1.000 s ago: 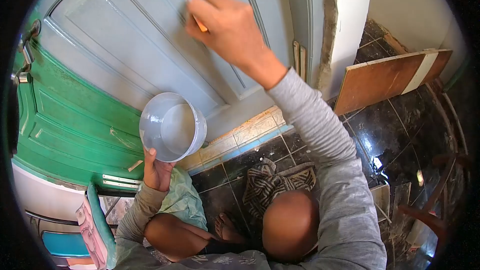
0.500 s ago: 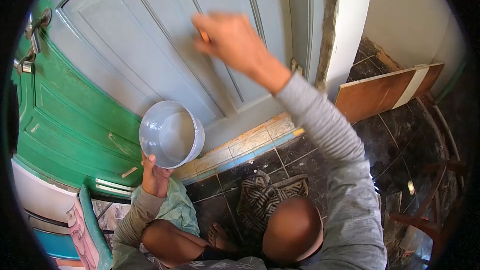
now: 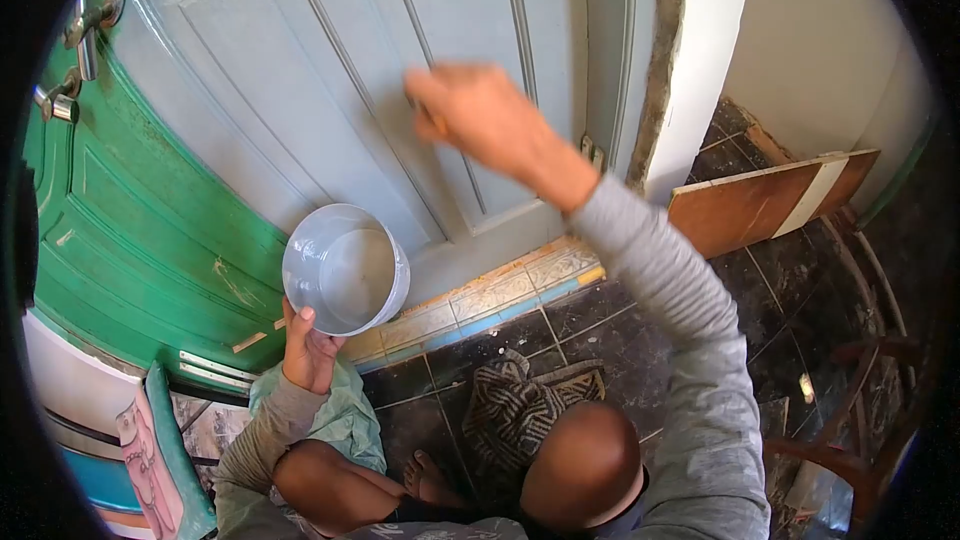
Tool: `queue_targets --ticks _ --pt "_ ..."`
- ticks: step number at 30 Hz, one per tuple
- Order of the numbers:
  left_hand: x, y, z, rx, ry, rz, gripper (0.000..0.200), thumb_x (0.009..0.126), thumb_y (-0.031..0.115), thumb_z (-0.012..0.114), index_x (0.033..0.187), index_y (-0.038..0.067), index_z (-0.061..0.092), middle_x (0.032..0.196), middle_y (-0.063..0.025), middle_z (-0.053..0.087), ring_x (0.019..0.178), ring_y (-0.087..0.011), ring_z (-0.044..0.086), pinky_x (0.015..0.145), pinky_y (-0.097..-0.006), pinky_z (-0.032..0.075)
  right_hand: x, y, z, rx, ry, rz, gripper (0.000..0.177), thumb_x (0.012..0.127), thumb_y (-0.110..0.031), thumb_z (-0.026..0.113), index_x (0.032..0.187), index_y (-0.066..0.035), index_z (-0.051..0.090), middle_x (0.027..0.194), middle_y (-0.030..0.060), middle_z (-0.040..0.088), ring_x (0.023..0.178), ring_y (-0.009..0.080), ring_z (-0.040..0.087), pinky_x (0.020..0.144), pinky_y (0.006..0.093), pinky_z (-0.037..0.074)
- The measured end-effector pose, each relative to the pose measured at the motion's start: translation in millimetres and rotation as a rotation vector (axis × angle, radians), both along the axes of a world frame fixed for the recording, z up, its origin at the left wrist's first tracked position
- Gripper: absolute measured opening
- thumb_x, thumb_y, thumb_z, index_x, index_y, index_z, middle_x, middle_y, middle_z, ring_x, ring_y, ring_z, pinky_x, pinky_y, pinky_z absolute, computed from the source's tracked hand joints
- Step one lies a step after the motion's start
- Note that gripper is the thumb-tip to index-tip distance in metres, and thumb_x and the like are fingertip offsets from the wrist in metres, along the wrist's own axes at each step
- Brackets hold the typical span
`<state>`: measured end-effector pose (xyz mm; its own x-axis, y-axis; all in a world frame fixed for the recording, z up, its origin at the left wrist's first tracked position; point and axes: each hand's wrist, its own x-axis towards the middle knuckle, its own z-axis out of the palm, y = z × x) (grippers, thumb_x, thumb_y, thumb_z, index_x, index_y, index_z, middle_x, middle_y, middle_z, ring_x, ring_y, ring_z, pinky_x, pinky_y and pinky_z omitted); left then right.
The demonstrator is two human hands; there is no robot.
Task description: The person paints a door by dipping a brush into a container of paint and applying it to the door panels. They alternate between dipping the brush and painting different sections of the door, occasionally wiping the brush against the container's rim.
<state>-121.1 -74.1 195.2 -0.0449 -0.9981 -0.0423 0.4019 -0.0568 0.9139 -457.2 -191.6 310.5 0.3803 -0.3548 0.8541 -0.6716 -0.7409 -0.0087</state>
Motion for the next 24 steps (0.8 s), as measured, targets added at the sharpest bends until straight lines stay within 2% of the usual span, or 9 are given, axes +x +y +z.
queue_targets --ticks 2,4,7,11,14,16,18,21,24 --pt "-2.0 -1.1 1.0 -0.004 0.006 -0.005 0.078 0.084 0.021 0.072 0.146 0.018 0.025 0.14 -0.0109 0.044 0.126 -0.0276 0.052 0.101 -0.0478 0.05 -2.2 -8.9 63.3 -0.219 -0.116 0.068 0.023 0.077 -0.008 0.07 0.082 -0.006 0.047 0.073 0.0118 0.057 0.066 0.0334 0.06 0.058 0.0422 0.048" --pt "-3.0 0.6 2.6 -0.009 0.016 -0.008 0.079 0.084 0.021 0.072 0.147 0.018 0.024 0.139 -0.0113 0.044 0.125 -0.0279 0.052 0.1 -0.0477 0.051 -2.0 -17.6 70.9 -0.307 -0.148 0.023 0.025 0.077 -0.009 0.071 0.082 -0.006 0.047 0.073 0.0115 0.056 0.066 0.0325 0.06 0.057 0.0419 0.047" --pt "-4.3 2.9 6.1 -0.027 0.052 -0.02 0.08 0.084 0.02 0.072 0.147 0.018 0.023 0.138 -0.0116 0.045 0.124 -0.0283 0.053 0.098 -0.0472 0.052 0.3 -7.4 15.4 -0.304 -0.074 -0.095 0.025 0.077 -0.011 0.073 0.083 -0.006 0.049 0.075 0.0113 0.054 0.067 0.0311 0.06 0.057 0.0411 0.048" --pt "-3.3 5.1 3.4 -0.008 0.051 -0.005 0.083 0.083 0.015 0.073 0.148 0.017 0.021 0.137 -0.0132 0.046 0.124 -0.0292 0.053 0.099 -0.0462 0.051 5.7 9.2 -116.4 0.116 0.032 -0.101 0.024 0.075 -0.01 0.076 0.087 -0.005 0.055 0.074 0.0107 0.055 0.067 0.0321 0.061 0.058 0.041 0.05" --pt "-5.8 1.3 -4.1 -0.001 -0.023 0.004 0.089 0.081 0.011 0.075 0.149 0.017 0.018 0.138 -0.0161 0.044 0.125 -0.0301 0.053 0.1 -0.0452 0.05 -9.1 43.1 -94.4 0.357 -0.247 -0.038 0.021 0.075 -0.008 0.076 0.086 -0.004 0.059 0.074 0.0121 0.06 0.066 0.0269 0.064 0.061 0.0342 0.053" --pt "-7.8 -3.9 -14.9 -0.03 -0.094 -0.002 0.095 0.078 0.009 0.078 0.151 0.018 0.016 0.139 -0.0183 0.041 0.125 -0.0312 0.053 0.1 -0.0447 0.05 -17.6 75.6 -55.1 0.272 -0.484 -0.093 0.014 0.076 -0.004 0.075 0.085 -0.002 0.064 0.077 0.0103 0.067 0.067 0.0162 0.066 0.065 0.0263 0.053" --pt "-13.0 -6.5 -19.8 -0.055 -0.2 -0.001 0.106 0.074 0.009 0.083 0.153 0.018 0.014 0.141 -0.0196 0.035 0.124 -0.0335 0.052 0.099 -0.0449 0.05 -22.0 101.4 -33.3 0.48 -0.754 0.16 0.011 0.078 -0.002 0.072 0.087 0.0 0.068 0.08 0.0059 0.069 0.072 0.0082 0.065 0.066 0.0225 0.052" --pt "-29.7 -6.6 -8.9 -0.172 -0.282 -0.031 0.105 0.07 0.004 0.085 0.149 0.016 0.016 0.134 -0.0163 0.034 0.121 -0.03 0.053 0.1 -0.0427 0.05 -14.4 130.9 -28.7 0.648 -0.46 0.229 0.014 0.078 -0.004 0.076 0.09 -0.001 0.069 0.078 0.0024 0.07 0.066 0.0093 0.065 0.063 0.0233 0.053" --pt "-40.0 -9.3 -10.0 -0.281 -0.321 -0.095 0.109 0.068 0.007 0.087 0.149 0.013 0.013 0.132 -0.0168 0.034 0.118 -0.0288 0.054 0.104 -0.0422 0.048 -7.8 136.7 -45.0 0.504 -0.069 0.284 0.018 0.076 -0.008 0.079 0.091 -0.005 0.071 0.077 0.0029 0.07 0.062 0.0162 0.067 0.058 0.0264 0.053"
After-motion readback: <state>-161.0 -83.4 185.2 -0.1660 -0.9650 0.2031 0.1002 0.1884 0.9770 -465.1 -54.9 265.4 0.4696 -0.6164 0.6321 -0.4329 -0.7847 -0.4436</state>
